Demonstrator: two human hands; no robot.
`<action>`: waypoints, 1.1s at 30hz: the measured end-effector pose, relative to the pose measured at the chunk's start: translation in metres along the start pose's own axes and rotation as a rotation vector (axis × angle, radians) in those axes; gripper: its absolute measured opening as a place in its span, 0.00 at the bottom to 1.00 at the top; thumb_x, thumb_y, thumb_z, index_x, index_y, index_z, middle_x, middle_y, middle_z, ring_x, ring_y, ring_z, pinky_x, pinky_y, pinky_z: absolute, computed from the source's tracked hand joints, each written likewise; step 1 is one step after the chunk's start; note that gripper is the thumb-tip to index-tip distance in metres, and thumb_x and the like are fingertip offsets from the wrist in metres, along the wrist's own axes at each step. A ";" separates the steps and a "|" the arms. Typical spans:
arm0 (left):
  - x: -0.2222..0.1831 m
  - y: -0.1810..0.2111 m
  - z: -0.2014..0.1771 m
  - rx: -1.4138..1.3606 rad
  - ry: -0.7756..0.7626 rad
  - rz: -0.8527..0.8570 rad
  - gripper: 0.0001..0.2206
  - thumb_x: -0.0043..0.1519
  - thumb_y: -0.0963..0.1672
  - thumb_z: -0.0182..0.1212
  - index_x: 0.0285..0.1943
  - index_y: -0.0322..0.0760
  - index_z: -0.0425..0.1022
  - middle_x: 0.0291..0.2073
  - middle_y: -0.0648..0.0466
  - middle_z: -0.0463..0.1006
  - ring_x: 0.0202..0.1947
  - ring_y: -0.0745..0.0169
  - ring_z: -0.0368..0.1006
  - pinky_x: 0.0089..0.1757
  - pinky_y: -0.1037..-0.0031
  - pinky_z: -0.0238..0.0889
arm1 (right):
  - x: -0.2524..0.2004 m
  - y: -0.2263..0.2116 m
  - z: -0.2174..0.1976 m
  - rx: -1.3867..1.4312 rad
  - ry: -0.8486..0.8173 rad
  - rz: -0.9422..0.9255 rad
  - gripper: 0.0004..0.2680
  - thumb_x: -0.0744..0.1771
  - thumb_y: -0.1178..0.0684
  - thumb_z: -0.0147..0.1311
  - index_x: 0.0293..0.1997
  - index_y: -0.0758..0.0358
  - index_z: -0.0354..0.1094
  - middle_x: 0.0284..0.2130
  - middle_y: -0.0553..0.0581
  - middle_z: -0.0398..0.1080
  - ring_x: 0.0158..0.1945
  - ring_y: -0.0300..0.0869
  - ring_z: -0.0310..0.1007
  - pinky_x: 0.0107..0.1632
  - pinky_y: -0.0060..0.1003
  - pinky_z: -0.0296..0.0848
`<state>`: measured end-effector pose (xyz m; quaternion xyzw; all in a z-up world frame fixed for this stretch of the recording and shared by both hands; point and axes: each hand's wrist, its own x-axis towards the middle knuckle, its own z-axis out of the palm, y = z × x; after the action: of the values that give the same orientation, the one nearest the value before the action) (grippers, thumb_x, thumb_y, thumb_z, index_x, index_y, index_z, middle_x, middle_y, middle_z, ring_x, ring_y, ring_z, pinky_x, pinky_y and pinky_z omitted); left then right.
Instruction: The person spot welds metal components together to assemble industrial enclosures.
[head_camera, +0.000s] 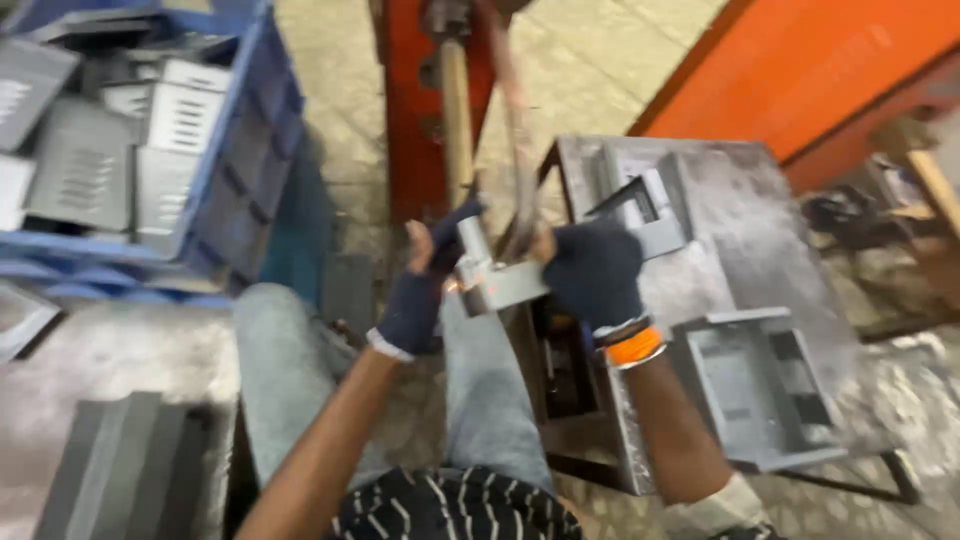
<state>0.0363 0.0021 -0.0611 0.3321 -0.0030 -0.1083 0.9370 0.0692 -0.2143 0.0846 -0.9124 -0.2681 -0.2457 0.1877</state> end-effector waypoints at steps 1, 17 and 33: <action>-0.010 0.016 0.011 0.175 0.022 0.212 0.37 0.72 0.61 0.35 0.73 0.28 0.64 0.66 0.46 0.71 0.66 0.52 0.64 0.67 0.58 0.50 | -0.005 -0.011 -0.005 0.039 0.023 -0.005 0.11 0.68 0.46 0.56 0.28 0.58 0.78 0.18 0.63 0.69 0.22 0.56 0.71 0.28 0.50 0.66; -0.061 0.108 0.075 1.788 0.317 0.695 0.23 0.64 0.53 0.65 0.18 0.37 0.81 0.10 0.49 0.72 0.09 0.57 0.66 0.21 0.66 0.59 | -0.078 -0.025 0.036 1.039 0.293 0.619 0.13 0.73 0.51 0.49 0.62 0.69 0.69 0.51 0.54 0.74 0.51 0.38 0.71 0.56 0.34 0.71; 0.017 0.154 0.087 2.165 0.091 0.470 0.19 0.58 0.55 0.65 0.23 0.40 0.85 0.19 0.43 0.78 0.21 0.42 0.75 0.29 0.55 0.68 | -0.033 -0.035 0.073 1.186 -0.033 0.199 0.33 0.69 0.40 0.59 0.80 0.65 0.43 0.73 0.62 0.58 0.77 0.47 0.55 0.76 0.42 0.57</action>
<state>0.0776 0.0605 0.1018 0.9704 -0.1246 0.1443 0.1482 0.0498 -0.1653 0.0149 -0.6765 -0.2757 -0.0210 0.6826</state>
